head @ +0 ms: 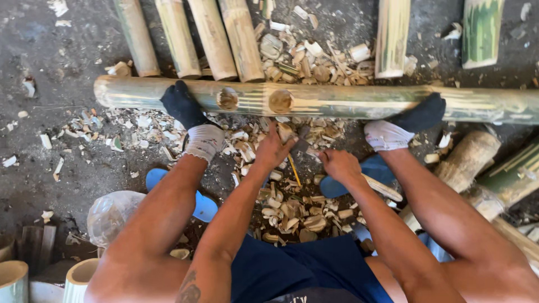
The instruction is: The person sits on the ground and uses a hammer and chisel to hollow out the inside of bamboo segments. They repeatedly strike the chisel, clear debris, and inspect the hollowed ends.
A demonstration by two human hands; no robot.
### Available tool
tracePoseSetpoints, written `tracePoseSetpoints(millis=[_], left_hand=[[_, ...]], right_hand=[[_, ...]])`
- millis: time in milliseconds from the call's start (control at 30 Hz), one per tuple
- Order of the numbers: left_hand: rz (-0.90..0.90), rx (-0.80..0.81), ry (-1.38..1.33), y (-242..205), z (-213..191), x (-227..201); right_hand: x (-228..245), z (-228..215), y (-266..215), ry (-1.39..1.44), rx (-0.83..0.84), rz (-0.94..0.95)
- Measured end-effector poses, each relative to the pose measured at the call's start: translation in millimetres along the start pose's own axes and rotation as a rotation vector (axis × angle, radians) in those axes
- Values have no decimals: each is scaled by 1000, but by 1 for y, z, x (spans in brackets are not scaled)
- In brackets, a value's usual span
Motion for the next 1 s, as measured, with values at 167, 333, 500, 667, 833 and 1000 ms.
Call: tracePoseSetpoints(millis=[167, 333, 500, 667, 833, 1000], left_hand=[[67, 3, 240, 8, -18, -3], [128, -429, 129, 30, -91, 6], [104, -687, 250, 73, -177, 76], [-182, -594, 518, 135, -238, 158], [-529, -207, 240, 148, -243, 179], [-334, -450, 160, 142, -271, 132]], right_hand=[[38, -37, -1, 34, -369, -209], [137, -68, 10, 464, -358, -399], [251, -86, 22, 498, -386, -622], [296, -78, 46, 497, -213, -560], [300, -71, 58, 499, -166, -508], [283, -74, 71, 638, 150, -160]])
Point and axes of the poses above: each hand's wrist, its own y-axis towards the middle knuckle, its own z-axis out of the palm, x = y × z, the point moved 6 cm from there along y, towards the middle knuckle, and after that the axes turned 12 degrees about z, right-handed, at the moved point
